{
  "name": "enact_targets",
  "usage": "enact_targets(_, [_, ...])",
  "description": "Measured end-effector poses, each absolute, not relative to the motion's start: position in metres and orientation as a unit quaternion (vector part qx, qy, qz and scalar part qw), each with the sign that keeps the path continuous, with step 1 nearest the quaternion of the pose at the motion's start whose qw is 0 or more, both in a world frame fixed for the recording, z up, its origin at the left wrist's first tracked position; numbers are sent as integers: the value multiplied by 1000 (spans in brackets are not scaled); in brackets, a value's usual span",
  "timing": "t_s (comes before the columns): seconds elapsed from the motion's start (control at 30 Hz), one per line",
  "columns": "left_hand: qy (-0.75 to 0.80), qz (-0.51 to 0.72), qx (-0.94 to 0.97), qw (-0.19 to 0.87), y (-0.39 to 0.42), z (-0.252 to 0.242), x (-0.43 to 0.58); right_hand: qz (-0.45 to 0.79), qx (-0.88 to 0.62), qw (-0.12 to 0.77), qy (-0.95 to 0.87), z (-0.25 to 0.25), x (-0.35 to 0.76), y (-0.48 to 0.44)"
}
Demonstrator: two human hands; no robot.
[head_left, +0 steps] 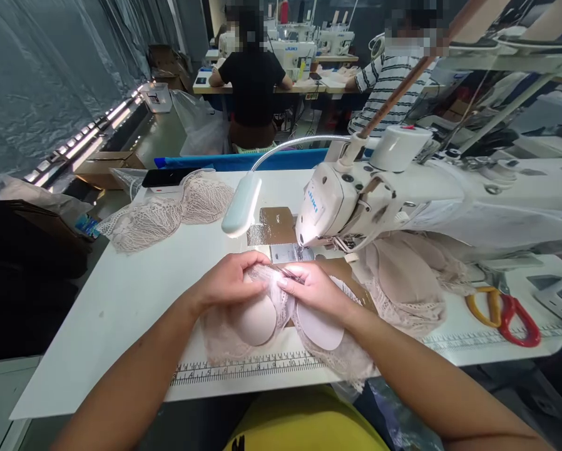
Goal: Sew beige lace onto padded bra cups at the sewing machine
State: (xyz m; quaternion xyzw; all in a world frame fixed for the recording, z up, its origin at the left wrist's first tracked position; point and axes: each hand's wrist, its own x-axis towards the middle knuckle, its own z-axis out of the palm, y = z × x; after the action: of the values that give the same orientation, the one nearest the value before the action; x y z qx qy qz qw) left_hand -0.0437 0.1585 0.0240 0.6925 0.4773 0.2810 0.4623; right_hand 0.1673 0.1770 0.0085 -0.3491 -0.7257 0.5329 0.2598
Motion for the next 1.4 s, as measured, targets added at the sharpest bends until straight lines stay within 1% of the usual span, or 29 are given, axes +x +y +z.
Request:
enact_targets(0.1, [494,270,691,453,158,24,-38,534,-336,252,-734,8,171,176])
enact_targets(0.2, [490,269,656,506,159,20,-32,523,-334,251,-743,9,174,176])
enact_targets(0.3, [480,252,629,557,160,16,-29,486,-341,260,-762,11,180,179])
enact_targets(0.4, [477,241,602,593,161,14,-29,455,-346,252,-781,13,188,184])
enact_targets(0.5, [474,253,576,616,161,13,-31,453,-330,250,-789,14,192,187])
enact_targets(0.63, [477,272,559,621,160,11,-32,473,-328,240,-782,17,191,186])
enact_targets(0.77, [472,267,559,627,161,9,-29,459,-349,235,-783,17,187,183])
enact_targets(1.0, [463,243,573,631,160,9,-27,471,-337,280,-765,14,180,179])
enact_targets(1.13, [464,241,573,631,159,9,-24,475,-357,294,-749,11,181,178])
enact_targets(1.2, [464,245,580,623,160,9,-23,500,-374,300,-721,10,180,178])
enact_targets(1.3, [439,229,605,624,163,13,-29,542,-376,262,-704,9,177,178])
enact_targets(1.4, [409,150,600,671,166,19,-47,515,-385,225,-732,11,179,182])
